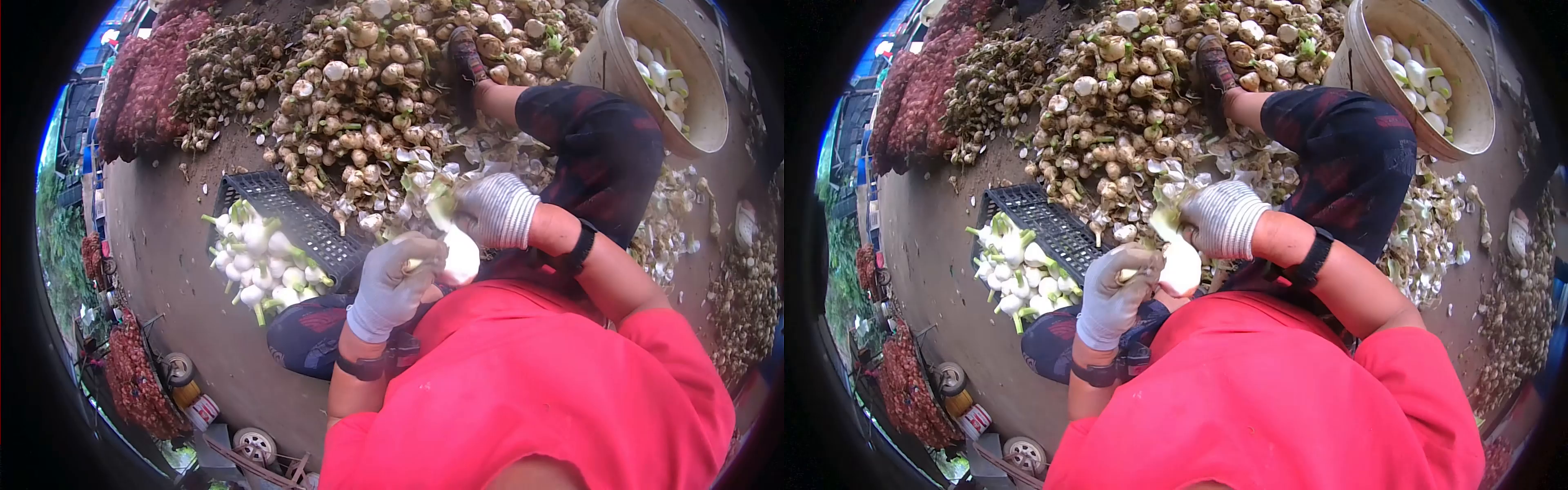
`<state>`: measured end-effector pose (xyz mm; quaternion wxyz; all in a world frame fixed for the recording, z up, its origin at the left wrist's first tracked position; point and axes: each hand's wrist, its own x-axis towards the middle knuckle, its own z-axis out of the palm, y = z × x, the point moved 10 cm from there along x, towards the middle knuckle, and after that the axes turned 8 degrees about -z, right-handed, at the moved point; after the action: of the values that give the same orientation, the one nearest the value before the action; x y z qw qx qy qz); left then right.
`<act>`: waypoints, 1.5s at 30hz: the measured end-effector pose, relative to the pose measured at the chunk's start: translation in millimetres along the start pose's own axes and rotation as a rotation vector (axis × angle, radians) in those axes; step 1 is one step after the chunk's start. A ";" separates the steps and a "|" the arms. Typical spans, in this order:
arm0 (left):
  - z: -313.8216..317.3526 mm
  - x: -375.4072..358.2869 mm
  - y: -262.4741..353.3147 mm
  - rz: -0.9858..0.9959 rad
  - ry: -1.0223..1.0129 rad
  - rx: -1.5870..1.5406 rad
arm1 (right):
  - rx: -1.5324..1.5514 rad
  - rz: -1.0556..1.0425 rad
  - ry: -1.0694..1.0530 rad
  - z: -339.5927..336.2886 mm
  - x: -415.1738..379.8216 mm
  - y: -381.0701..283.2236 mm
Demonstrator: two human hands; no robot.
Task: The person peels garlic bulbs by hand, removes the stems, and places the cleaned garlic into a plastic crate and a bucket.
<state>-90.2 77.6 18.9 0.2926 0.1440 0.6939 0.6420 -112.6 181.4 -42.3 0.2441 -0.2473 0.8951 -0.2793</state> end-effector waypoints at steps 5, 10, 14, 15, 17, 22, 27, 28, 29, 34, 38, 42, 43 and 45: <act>-7.3 -0.6 10.8 0.068 -0.015 -0.353 | 0.138 -0.224 -0.183 24.4 -2.7 -53.5; -82.8 18.4 -34.1 0.078 0.481 -1.045 | 0.882 -0.496 -0.120 -32.7 -64.7 -99.9; -98.9 22.1 -57.0 0.035 0.490 -1.035 | 1.026 -0.269 0.370 -82.0 -95.0 -60.8; -94.0 21.9 -59.6 -0.031 0.550 -1.013 | 0.905 -0.201 0.608 -98.7 -108.8 -46.2; -76.2 29.7 -50.9 -0.058 0.527 -0.939 | 0.626 -0.049 1.069 -128.6 -154.7 -20.5; 13.2 90.6 67.6 0.114 0.112 -0.752 | 0.082 0.175 0.137 -32.3 -42.5 45.5; 23.2 99.3 138.1 0.411 -0.065 -0.446 | -0.011 0.115 0.640 -23.7 60.0 89.4; 3.4 103.5 111.3 0.377 0.006 -0.531 | 0.135 0.254 0.405 -9.5 82.2 110.8; -12.9 106.7 74.5 0.275 0.008 -0.756 | 0.279 0.387 0.164 -5.5 94.7 118.1; -86.2 57.7 -102.3 -0.355 0.515 -0.447 | 0.251 0.530 0.008 95.1 166.5 200.9; -104.5 31.0 -183.0 -0.426 0.606 -0.455 | 0.328 0.530 0.108 108.9 170.4 206.1; -77.4 56.7 -172.6 -0.586 0.406 -0.491 | 0.532 0.284 0.267 54.6 123.0 107.1; -69.4 61.1 -154.3 -0.513 0.379 -0.442 | 0.473 0.212 0.226 39.1 108.3 76.6; -50.3 69.0 -146.4 -0.526 0.238 -0.232 | 0.195 -0.054 0.367 3.9 66.8 17.5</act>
<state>-148.6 57.1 -138.8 0.3797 -0.1511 0.6590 0.6315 -166.4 153.8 -75.9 0.0921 -0.1916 0.8863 -0.4115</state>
